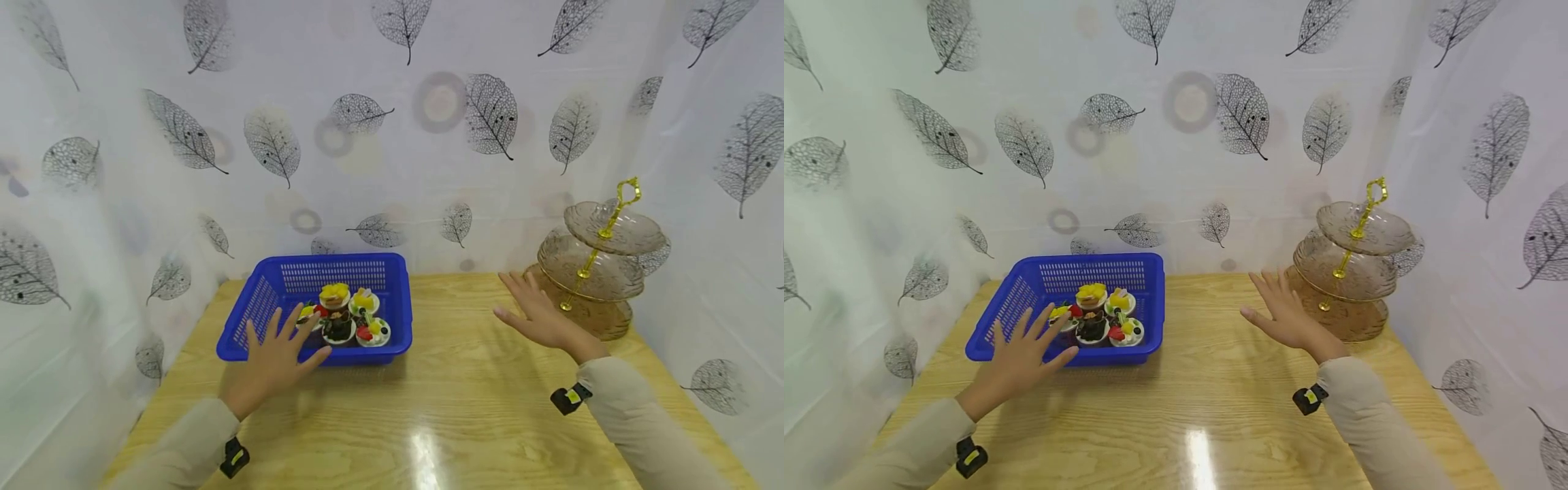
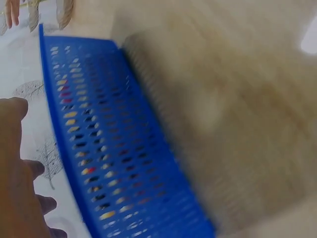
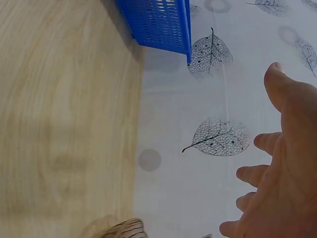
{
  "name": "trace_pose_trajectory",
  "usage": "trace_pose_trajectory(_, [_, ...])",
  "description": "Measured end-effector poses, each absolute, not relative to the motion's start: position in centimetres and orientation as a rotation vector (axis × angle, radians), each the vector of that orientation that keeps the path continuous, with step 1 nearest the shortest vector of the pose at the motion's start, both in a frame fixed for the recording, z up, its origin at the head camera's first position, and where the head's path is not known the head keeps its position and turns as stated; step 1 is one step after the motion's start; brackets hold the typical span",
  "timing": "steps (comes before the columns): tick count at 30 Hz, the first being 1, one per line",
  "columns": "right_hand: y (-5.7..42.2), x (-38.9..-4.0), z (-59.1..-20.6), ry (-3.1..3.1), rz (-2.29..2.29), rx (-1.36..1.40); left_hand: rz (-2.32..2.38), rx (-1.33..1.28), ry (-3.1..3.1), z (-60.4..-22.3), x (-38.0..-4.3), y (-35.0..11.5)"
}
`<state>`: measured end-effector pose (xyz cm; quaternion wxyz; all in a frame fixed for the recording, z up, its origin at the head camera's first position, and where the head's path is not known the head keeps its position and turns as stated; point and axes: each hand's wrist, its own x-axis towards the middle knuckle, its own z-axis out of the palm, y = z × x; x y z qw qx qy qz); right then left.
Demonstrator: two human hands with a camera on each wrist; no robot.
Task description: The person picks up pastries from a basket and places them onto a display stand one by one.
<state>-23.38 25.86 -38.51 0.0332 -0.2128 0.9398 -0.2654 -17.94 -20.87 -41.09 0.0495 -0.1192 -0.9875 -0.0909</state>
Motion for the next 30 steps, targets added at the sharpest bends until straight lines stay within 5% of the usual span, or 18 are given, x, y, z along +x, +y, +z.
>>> trace_pose_trajectory(30, [28.8,-20.1,-45.1,2.696,-1.299,-0.442,-0.323,-0.319,-2.593,-47.9,-17.5,-19.8])
